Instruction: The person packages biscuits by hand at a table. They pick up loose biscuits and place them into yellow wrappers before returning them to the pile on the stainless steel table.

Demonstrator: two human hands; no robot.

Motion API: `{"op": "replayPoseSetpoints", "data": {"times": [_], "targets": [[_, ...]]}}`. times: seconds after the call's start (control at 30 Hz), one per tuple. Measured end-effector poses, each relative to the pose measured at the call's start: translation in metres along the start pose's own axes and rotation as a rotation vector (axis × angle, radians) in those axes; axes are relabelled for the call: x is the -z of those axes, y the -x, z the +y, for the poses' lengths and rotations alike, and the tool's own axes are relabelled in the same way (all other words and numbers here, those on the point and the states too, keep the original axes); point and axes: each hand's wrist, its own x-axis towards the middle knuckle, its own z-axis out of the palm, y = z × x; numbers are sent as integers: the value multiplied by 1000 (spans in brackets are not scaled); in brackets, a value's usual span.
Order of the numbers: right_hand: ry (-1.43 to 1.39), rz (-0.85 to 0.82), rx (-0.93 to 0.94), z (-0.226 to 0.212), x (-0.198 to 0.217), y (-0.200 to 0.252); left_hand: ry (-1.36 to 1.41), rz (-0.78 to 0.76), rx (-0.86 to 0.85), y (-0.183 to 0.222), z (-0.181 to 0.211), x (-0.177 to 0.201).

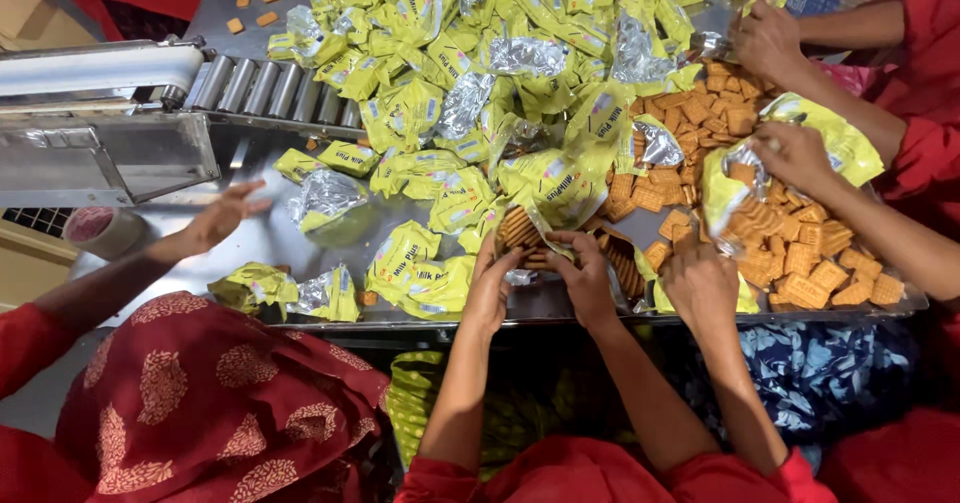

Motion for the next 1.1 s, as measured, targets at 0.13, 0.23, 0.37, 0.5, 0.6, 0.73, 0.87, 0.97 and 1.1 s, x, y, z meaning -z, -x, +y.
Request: {"op": "replayPoseSetpoints", "data": {"times": [0.13,0.23,0.37,0.5,0.6,0.73,0.87,0.97,1.1], "targets": [[-125,11,-48,1,-1,1,-31,5,12,4,7,-7],[-148,44,-149,1,-4,0,-59,10,39,8,14,-13],[-111,45,-62,-1,-2,2,-117,-48,-29,10,16,-19],[-198,24,-106,7,-2,1,-161,-76,-64,13,19,-25],[-194,8,-108,15,0,1,-119,-58,-23,13,19,-25],[-272,-7,-145,22,0,0,-116,-24,-59,9,9,-16],[-240,-29,-172,30,3,0,-28,-1,22,0,-5,2],[-252,-9,-185,30,2,0,104,-45,83,-1,-3,9],[-162,42,-114,10,-4,-1,116,7,130,3,8,1]]}}
